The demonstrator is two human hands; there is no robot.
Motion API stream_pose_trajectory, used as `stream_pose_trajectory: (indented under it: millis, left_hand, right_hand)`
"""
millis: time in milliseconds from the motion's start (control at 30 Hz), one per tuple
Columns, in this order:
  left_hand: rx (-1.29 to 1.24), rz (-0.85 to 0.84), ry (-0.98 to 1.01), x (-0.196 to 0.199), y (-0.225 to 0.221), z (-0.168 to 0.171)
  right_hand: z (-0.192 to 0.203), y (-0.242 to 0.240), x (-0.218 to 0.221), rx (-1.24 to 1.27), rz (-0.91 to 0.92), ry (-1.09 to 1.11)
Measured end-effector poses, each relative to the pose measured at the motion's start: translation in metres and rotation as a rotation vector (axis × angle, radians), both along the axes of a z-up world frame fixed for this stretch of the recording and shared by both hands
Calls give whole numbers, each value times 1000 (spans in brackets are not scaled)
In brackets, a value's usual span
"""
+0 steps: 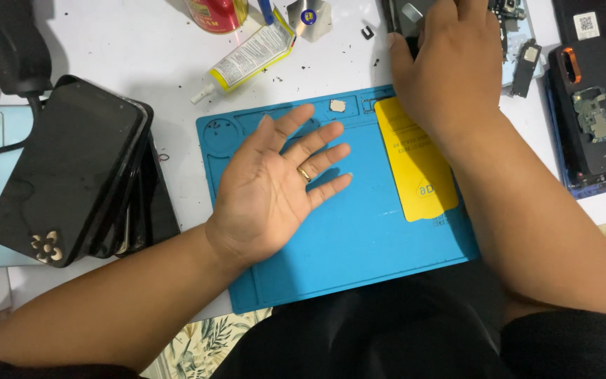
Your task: Disassembling a mobile phone to extract internal components like the motherboard and screen using tweezers and a screwdriver.
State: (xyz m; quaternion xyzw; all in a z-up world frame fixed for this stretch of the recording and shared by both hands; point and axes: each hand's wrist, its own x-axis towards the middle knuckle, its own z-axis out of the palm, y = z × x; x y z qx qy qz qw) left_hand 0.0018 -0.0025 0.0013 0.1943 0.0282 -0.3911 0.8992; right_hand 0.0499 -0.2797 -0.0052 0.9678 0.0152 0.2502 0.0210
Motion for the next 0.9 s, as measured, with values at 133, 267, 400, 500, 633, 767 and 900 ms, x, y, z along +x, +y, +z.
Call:
stream_pose_trajectory:
  millis: [133,267,400,500,633,767,900]
  left_hand:
    - [28,6,12,0,0,3]
    - [23,1,-2,0,0,2]
    - [42,-3,-2,0,0,4]
    - [46,-7,-12,0,0,3]
    - [51,-10,3,1,-1,3]
    - [67,-13,-5,1,-1,5]
    - [93,-15,0,1,-1,7]
  right_hand:
    - [2,1,1,-23,-6,25]
    - [9,7,-3,61,-4,35]
    - [10,4,-2,28,53,13]
    - [9,3,-1,11,76,-2]
    - [9,3,0,15,46,-2]
    - [14,4,-3,26,33,-2]
    - [27,9,-12,-46,80,-95]
